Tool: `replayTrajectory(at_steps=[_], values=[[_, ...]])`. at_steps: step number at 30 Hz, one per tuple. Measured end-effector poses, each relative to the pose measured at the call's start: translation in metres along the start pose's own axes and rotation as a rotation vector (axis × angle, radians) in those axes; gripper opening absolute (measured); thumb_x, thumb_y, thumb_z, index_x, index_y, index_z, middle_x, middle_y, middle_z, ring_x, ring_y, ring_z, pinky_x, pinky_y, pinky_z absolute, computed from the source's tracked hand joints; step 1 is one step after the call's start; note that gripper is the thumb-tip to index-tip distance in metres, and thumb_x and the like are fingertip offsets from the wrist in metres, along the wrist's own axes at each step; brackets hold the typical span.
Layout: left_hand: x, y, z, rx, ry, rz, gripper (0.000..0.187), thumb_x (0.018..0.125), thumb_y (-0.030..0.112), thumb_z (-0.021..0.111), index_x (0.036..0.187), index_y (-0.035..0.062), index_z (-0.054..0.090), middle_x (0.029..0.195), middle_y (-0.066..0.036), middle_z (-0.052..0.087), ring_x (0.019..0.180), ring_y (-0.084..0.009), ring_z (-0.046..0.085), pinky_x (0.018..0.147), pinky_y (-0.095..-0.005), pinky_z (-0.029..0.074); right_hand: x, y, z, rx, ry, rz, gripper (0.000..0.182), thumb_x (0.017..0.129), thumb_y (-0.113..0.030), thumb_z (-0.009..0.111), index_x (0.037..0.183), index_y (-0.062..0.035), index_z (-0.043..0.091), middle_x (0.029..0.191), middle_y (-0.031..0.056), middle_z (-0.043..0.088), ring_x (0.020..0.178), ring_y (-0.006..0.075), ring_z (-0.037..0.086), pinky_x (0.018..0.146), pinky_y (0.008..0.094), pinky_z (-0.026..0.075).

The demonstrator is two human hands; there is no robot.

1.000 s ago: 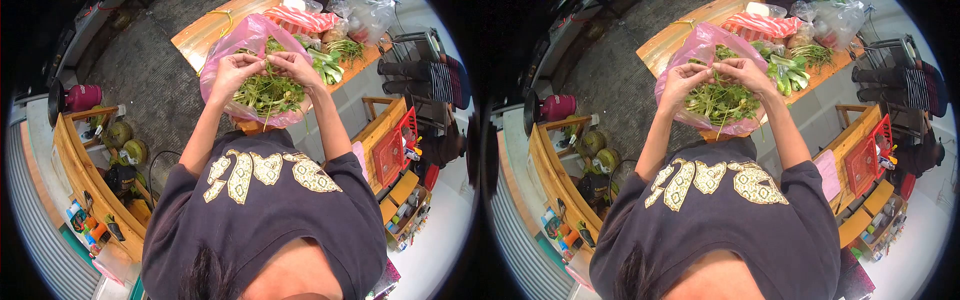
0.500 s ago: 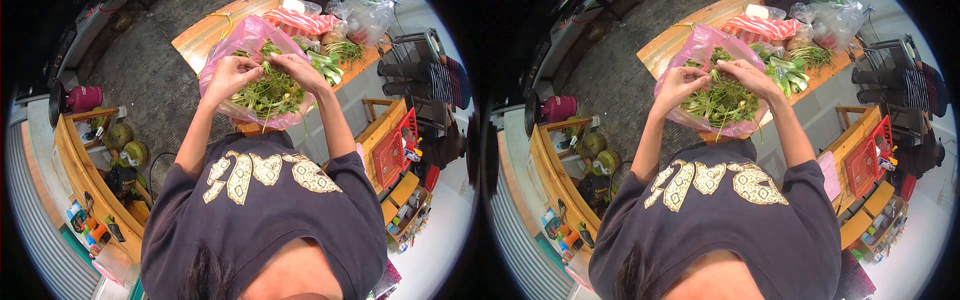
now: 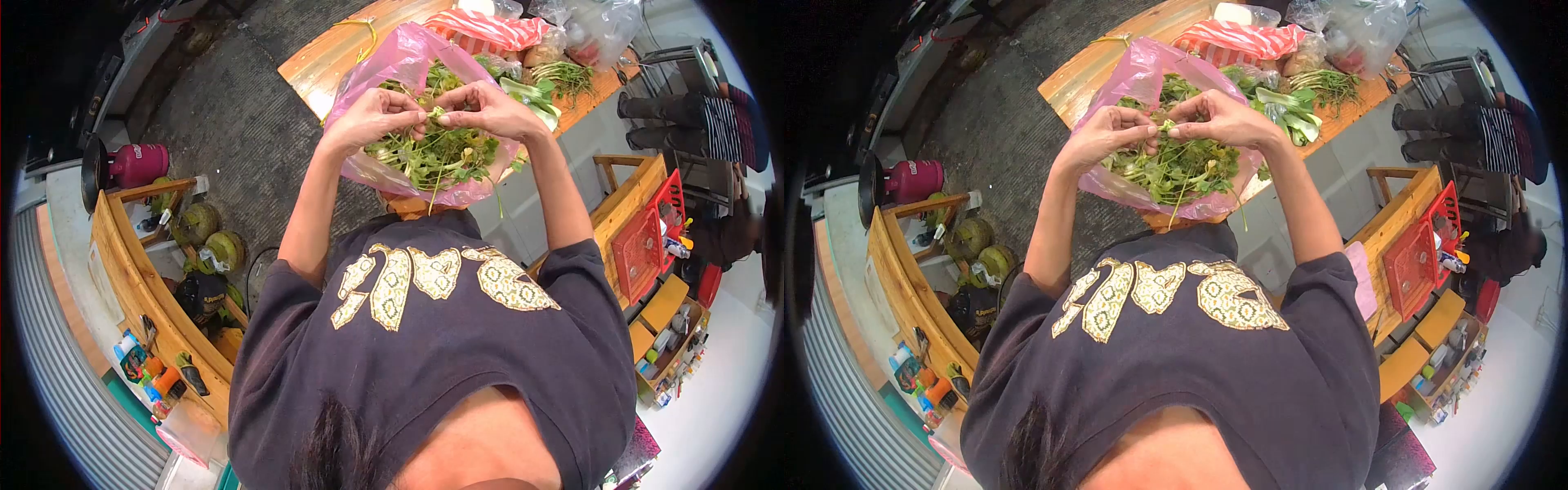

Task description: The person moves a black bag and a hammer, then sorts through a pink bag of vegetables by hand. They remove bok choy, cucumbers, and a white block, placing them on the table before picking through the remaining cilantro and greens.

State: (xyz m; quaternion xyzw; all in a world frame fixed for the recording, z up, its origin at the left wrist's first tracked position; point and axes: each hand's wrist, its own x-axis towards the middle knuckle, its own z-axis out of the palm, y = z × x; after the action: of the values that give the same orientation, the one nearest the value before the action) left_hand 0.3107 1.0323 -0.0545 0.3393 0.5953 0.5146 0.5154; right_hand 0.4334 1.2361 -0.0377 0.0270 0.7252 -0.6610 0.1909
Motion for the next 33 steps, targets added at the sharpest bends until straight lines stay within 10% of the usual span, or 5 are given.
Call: replayTrajectory(at_steps=[9,16,23,33], values=[[0.006,0.003,-0.003,-0.124,-0.092,-0.056,0.024,0.090,0.025,0.062,0.099,0.0038,0.065,0.080,0.000,0.067,0.071,-0.0033,0.059,0.057,-0.0177,0.040,-0.003,-0.009,-0.012,-0.021,-0.072,0.001,0.034,0.085,-0.021,0.069,0.108,0.0033,0.062,0.086,-0.0001,0.064,0.077,0.0063,0.056,0.072,0.0236,0.046],[0.014,0.007,0.002,0.053,-0.165,-0.038,0.023,0.092,0.024,0.059,0.099,0.0025,0.065,0.076,-0.003,0.067,0.065,-0.0032,0.054,0.057,-0.0194,0.040,-0.017,-0.023,-0.005,-0.674,0.020,-0.067,0.026,0.077,-0.016,0.070,0.094,0.0005,0.060,0.080,0.0108,0.059,0.076,0.0179,0.056,0.074,0.0333,0.045],[0.026,-0.020,0.002,-0.440,-0.235,-0.114,0.018,0.093,0.024,0.057,0.095,0.0059,0.059,0.079,0.001,0.062,0.075,-0.0094,0.064,0.058,-0.0193,0.046,-0.015,-0.011,-0.019,-0.025,-0.091,-0.032,0.029,0.084,-0.025,0.068,0.096,0.0011,0.061,0.083,-0.0004,0.059,0.077,0.0077,0.055,0.070,0.0246,0.044],[0.032,-0.014,0.007,-0.647,-0.082,-0.235,0.017,0.093,0.022,0.058,0.100,0.0067,0.057,0.075,0.004,0.057,0.073,-0.0091,0.061,0.061,-0.0243,0.051,-0.003,-0.004,-0.011,0.061,0.137,-0.022,0.028,0.086,-0.029,0.068,0.091,-0.0032,0.060,0.074,-0.0052,0.053,0.070,0.0029,0.049,0.067,0.0216,0.039]])
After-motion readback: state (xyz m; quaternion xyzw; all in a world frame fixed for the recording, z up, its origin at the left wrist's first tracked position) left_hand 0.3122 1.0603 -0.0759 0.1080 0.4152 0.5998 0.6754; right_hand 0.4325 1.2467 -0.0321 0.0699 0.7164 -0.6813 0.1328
